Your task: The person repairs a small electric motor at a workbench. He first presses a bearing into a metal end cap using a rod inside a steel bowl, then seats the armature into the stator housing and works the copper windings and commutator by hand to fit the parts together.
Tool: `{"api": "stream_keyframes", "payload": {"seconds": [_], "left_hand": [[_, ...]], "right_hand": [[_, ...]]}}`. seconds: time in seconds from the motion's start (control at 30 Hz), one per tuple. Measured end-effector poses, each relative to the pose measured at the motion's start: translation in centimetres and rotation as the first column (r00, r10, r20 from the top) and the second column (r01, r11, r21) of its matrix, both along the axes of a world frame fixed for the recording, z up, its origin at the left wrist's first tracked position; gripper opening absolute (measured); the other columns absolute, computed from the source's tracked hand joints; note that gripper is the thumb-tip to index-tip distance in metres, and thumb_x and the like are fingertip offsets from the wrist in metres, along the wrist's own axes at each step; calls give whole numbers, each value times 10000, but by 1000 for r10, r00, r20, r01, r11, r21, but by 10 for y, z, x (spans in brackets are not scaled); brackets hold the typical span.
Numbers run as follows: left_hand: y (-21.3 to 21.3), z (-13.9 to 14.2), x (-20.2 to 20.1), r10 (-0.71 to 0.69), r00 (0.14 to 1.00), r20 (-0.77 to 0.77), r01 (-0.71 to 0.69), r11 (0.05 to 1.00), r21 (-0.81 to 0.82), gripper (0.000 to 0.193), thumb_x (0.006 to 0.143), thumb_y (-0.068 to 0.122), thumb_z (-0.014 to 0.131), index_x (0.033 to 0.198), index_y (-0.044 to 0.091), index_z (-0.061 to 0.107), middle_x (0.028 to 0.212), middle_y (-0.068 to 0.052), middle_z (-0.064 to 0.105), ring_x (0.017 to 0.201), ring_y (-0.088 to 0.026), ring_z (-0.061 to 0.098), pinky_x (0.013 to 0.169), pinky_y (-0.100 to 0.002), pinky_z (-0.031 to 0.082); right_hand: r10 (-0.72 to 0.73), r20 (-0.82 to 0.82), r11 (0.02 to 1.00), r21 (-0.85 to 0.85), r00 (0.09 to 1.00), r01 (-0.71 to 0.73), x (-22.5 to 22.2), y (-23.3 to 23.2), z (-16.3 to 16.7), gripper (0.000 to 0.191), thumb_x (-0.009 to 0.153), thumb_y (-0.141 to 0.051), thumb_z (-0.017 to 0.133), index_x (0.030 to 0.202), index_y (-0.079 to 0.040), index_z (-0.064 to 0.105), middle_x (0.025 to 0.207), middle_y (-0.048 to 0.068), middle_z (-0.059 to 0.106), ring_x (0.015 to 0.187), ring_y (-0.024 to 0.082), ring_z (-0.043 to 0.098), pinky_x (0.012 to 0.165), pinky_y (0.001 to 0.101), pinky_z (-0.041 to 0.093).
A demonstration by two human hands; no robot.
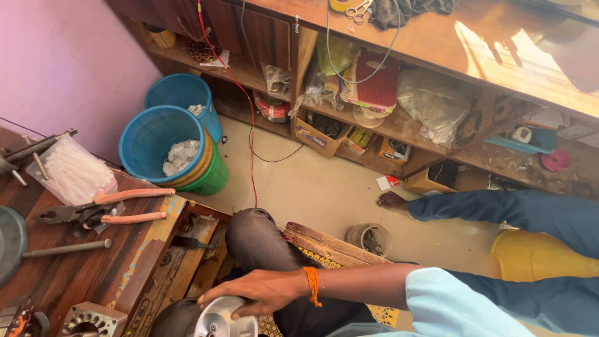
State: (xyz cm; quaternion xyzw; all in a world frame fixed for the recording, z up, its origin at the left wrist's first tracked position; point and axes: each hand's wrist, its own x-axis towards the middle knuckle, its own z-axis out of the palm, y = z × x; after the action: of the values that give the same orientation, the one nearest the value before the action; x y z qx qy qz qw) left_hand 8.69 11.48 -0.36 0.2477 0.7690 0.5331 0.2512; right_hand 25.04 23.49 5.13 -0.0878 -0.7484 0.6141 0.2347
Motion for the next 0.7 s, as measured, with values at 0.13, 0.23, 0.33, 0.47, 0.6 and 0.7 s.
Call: {"api": "stream_keyframes", "payload": {"seconds": [0.13, 0.23, 0.33, 0.47, 0.6, 0.7], "left_hand": [[38, 25, 6, -6, 999, -42, 6, 1000, 19, 1039, 762, 507, 818, 1538, 88, 270, 1516, -142, 496, 1376, -290, 559, 1165, -453, 487], [47, 51, 2, -16, 994, -105, 22, 998, 53, 1063, 755, 504, 830, 1547, 88, 258, 1525, -141, 489, 1384, -288, 555, 1169, -450, 486], [-12, 74, 2, -40, 961, -274, 58, 997, 58, 1087, 748, 501, 843, 1556, 89, 245, 1534, -140, 483, 1391, -285, 552, 1174, -447, 485], [-60, 65, 16, -163, 971, -174, 228, 845, 484, 1020, 838, 409, 952, 1527, 155, 243, 1588, -135, 477, 1415, -271, 539, 1196, -440, 471], [-59, 81, 31, -185, 876, -446, 308, 925, 223, 975, 676, 336, 1024, 1405, 192, 393, 1434, -141, 579, 1401, -340, 503, 1225, -457, 427], [-42, 112, 40, -112, 922, -372, 262, 885, 384, 1129, 689, 294, 1015, 1530, 178, 272, 1490, -126, 546, 1372, -301, 508, 1208, -410, 429]], "right_hand": [[71, 86, 997, 0, 994, -72, 3, 11, 11, 664, 1018, -31, 563, 1638, -158, 365, 1589, 61, 532, 1422, 291, 566, 1173, 407, 495], [-77, 353, 972, 236, 932, -9, 1, 12, 22, 721, 949, -21, 658, 1601, -166, 386, 1436, 76, 598, 1166, 311, 622, 1071, 413, 489], [-394, 135, 889, 305, 909, 341, 5, 4, 27, 703, 781, -16, 715, 1449, -114, 519, 1429, 116, 604, 1242, 332, 609, 1066, 406, 508], [-472, 379, 878, 120, 796, 464, 23, 9, 9, 179, 830, -85, 744, 999, -26, 743, 940, 121, 746, 861, 237, 735, 795, 328, 568], [-24, 113, 570, -815, 993, 106, 41, 17, -25, 429, 987, -281, 748, 1257, 14, 594, 1124, 67, 714, 982, 134, 692, 849, 286, 555], [71, -99, 282, -952, 993, -115, 63, 17, -49, 690, 1153, -492, 663, 1450, 123, 560, 994, 77, 708, 826, 72, 644, 770, 236, 529]]}}
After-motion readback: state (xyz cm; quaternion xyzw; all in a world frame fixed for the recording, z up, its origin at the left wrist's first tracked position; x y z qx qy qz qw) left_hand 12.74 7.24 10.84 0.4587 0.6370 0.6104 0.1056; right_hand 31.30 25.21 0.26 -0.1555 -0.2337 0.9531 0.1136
